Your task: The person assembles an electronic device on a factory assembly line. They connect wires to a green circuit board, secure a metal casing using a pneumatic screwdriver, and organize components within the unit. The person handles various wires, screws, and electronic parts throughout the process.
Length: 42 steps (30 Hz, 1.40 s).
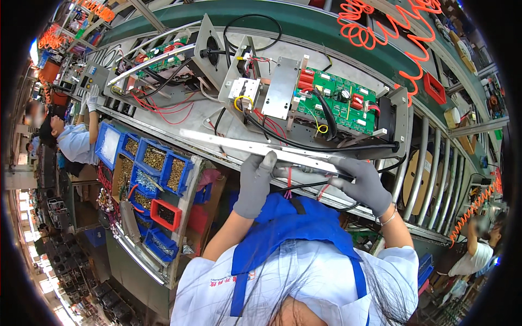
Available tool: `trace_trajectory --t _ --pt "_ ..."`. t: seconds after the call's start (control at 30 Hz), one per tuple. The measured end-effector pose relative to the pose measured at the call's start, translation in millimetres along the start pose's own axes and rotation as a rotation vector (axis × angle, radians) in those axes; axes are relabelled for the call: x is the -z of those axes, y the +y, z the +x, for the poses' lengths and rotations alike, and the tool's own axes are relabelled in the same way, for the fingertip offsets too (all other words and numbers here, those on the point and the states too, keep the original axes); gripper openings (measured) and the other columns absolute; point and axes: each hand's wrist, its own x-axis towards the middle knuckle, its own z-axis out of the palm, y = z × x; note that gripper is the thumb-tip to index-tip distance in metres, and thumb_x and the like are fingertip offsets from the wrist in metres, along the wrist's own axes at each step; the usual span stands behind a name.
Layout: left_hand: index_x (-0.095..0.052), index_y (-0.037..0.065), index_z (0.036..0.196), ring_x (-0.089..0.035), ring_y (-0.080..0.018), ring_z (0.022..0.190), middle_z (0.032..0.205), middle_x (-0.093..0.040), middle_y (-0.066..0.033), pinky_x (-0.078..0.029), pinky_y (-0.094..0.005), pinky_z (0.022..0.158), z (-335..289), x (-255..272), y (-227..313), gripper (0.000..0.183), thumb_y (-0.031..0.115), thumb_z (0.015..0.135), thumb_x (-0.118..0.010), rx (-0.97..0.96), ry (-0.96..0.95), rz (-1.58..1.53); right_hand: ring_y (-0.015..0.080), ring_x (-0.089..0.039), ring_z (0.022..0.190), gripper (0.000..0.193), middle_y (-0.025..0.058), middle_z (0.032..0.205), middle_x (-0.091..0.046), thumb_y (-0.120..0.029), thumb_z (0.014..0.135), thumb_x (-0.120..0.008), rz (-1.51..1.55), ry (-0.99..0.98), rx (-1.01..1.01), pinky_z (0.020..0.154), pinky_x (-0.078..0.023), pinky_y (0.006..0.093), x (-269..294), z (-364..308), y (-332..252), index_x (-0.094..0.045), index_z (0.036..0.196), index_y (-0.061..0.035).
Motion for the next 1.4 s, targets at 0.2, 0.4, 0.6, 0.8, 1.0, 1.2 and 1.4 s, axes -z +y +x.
trace_trajectory --t 0.2,0.4,0.6,0.8,1.0,1.2,1.4 --pt "-0.055 -0.011 0.116 -0.07 -0.0215 0.083 0.099 -0.065 -0.0163 -0.06 -0.03 0.069 34 -57 32 0.048 0.033 0.098 -0.061 0.045 -0.135 0.11 0.0263 -0.065 0.067 0.038 0.01 0.078 -0.066 -0.017 0.078 -0.078 -0.287 0.248 -0.012 0.06 -0.05 0.0351 38 1 1 -0.071 0.115 -0.01" --pt "-0.06 -0.006 0.118 -0.072 -0.0208 0.086 0.102 -0.068 -0.0146 -0.058 -0.0257 0.064 54 -74 30 0.045 0.034 0.099 -0.062 0.121 -0.306 0.15 0.0249 -0.065 0.066 0.038 0.0099 0.078 -0.066 -0.013 0.078 -0.077 -0.43 0.292 -0.04 0.06 -0.05 0.034 58 -6 8 -0.071 0.115 -0.0082" --pt "-0.069 0.018 0.118 -0.057 -0.029 0.111 0.126 -0.062 -0.0093 -0.045 -0.045 0.093 60 -45 41 0.045 0.013 0.074 -0.073 -1.234 -0.084 1.423 0.0113 -0.062 0.068 0.034 0.0095 0.084 -0.069 -0.01 0.082 -0.073 -0.118 0.512 -0.114 0.063 -0.049 0.0268 64 -35 11 -0.071 0.114 -0.0013" --pt "-0.069 0.02 0.09 -0.052 -0.0261 0.121 0.13 -0.061 -0.0034 -0.038 -0.0449 0.103 122 -52 48 0.022 0.013 0.069 -0.074 -1.531 -0.277 1.704 0.0169 -0.067 0.086 0.051 0.0114 0.096 -0.07 -0.017 0.09 -0.065 0.631 0.582 -0.234 0.082 -0.054 0.0311 49 -24 -27 -0.054 0.133 0.0074" --pt "-0.072 0.006 0.106 -0.066 -0.0156 0.083 0.094 -0.069 -0.0073 -0.054 -0.0283 0.065 155 -67 139 0.024 0.023 0.09 -0.073 -0.428 -0.289 0.894 0.0274 -0.066 0.108 0.043 0.0193 0.115 -0.068 -0.016 0.088 -0.07 0.987 0.217 -0.138 0.099 -0.053 0.0409 18 13 -16 -0.06 0.124 0.0045" --pt "-0.053 0.003 0.136 -0.059 -0.0063 0.071 0.091 -0.064 -0.0076 -0.048 -0.0188 0.052 157 -71 188 0.041 0.02 0.099 -0.059 -0.019 -0.387 0.554 0.0263 -0.061 0.116 0.033 0.0176 0.124 -0.061 -0.012 0.098 -0.06 1.263 0.455 -0.047 0.103 -0.053 0.0417 -84 112 -50 -0.058 0.125 0.0061" --pt "-0.068 0.008 0.121 -0.067 -0.015 0.093 0.107 -0.069 -0.0079 -0.055 -0.0296 0.072 114 -116 157 0.037 0.013 0.084 -0.067 -0.465 -0.71 0.767 0.0132 -0.062 0.106 0.029 0.0101 0.121 -0.064 -0.01 0.098 -0.061 1.208 0.53 -0.141 0.094 -0.051 0.028 -151 169 -43 -0.061 0.125 -0.0002"
